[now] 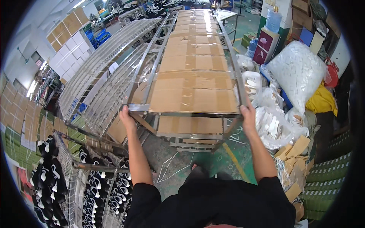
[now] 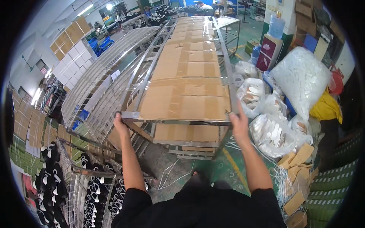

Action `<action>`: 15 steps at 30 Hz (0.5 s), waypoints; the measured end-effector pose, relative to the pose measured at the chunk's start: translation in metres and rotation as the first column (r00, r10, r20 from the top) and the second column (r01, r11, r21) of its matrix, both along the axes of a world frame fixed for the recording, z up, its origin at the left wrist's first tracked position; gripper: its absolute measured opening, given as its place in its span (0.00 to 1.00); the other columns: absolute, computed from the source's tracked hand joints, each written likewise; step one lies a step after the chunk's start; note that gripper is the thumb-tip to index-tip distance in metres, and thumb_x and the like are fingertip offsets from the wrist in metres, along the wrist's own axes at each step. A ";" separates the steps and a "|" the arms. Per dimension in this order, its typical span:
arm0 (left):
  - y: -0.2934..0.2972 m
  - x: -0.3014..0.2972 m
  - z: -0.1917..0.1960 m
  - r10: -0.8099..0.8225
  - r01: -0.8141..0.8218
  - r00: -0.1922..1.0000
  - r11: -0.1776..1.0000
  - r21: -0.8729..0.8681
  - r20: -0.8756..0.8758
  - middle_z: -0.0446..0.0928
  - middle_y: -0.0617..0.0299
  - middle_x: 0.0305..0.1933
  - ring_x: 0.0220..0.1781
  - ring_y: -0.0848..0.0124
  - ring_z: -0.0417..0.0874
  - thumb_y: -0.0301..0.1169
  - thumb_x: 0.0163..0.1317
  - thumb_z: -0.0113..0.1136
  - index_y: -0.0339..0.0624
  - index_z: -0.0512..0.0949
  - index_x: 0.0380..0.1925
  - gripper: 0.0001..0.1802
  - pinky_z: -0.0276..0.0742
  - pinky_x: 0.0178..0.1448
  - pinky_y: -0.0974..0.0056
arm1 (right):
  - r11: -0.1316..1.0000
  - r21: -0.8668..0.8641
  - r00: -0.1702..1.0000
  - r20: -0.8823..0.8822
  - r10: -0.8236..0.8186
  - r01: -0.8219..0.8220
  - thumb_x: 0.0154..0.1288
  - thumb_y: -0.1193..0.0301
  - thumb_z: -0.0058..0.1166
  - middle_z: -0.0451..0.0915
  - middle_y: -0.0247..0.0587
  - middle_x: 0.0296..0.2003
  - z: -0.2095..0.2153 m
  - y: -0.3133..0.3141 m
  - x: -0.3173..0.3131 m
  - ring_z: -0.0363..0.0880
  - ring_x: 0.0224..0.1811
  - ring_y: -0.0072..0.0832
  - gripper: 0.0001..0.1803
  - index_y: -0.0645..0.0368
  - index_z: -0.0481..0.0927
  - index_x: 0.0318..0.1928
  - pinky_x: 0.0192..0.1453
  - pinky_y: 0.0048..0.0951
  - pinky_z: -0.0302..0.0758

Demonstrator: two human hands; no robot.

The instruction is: Inspecting and organizing manufactured shoes on a table and rack.

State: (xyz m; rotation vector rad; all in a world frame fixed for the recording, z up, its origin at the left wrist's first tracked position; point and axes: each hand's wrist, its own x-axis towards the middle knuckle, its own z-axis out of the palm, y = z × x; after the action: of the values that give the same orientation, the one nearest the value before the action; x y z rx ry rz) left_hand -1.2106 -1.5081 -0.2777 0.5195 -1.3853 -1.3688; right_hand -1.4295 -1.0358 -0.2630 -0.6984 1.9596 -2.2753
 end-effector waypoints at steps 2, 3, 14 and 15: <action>-0.041 -0.009 0.002 0.021 -0.021 1.000 1.000 -0.019 -0.014 0.78 0.63 0.39 0.42 0.71 0.78 0.50 0.72 0.54 0.39 0.78 0.40 0.22 0.72 0.50 0.62 | 1.000 -0.009 0.981 -0.192 -0.025 0.023 0.67 0.68 0.48 0.67 0.56 0.71 -0.013 -0.047 -0.022 0.64 0.74 0.39 0.39 0.73 0.57 0.75 0.78 0.34 0.55; -0.063 -0.010 0.004 0.060 -0.060 0.998 0.998 0.004 0.036 0.78 0.63 0.42 0.45 0.70 0.78 0.51 0.73 0.53 0.39 0.78 0.43 0.23 0.72 0.52 0.61 | 0.998 -0.049 0.990 -0.136 0.029 -0.036 0.67 0.68 0.48 0.65 0.57 0.72 -0.005 -0.067 -0.025 0.63 0.75 0.40 0.40 0.73 0.55 0.75 0.79 0.34 0.53; 0.074 -0.048 -0.139 0.171 -0.257 0.950 0.905 0.340 0.263 0.77 0.61 0.31 0.35 0.66 0.79 0.53 0.76 0.49 0.45 0.77 0.33 0.24 0.76 0.37 0.58 | 0.991 0.085 0.982 -0.149 0.115 -0.103 0.64 0.53 0.59 0.81 0.68 0.41 0.007 -0.250 -0.154 0.84 0.35 0.54 0.61 0.68 0.30 0.78 0.42 0.47 0.79; 0.088 -0.018 -0.185 0.042 -0.184 0.939 0.900 0.395 0.342 0.72 0.64 0.23 0.28 0.68 0.76 0.51 0.77 0.49 0.49 0.70 0.22 0.26 0.69 0.30 0.61 | 0.990 0.074 0.976 -0.175 0.131 -0.120 0.64 0.53 0.58 0.81 0.69 0.40 0.009 -0.272 -0.157 0.84 0.35 0.56 0.61 0.69 0.28 0.77 0.41 0.49 0.80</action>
State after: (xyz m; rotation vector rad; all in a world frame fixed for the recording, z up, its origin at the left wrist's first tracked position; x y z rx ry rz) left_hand -1.2289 -1.4202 -0.4623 1.1452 -1.2875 -1.5399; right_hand -1.5862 -1.3079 -0.2545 -1.0224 1.9877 -2.1344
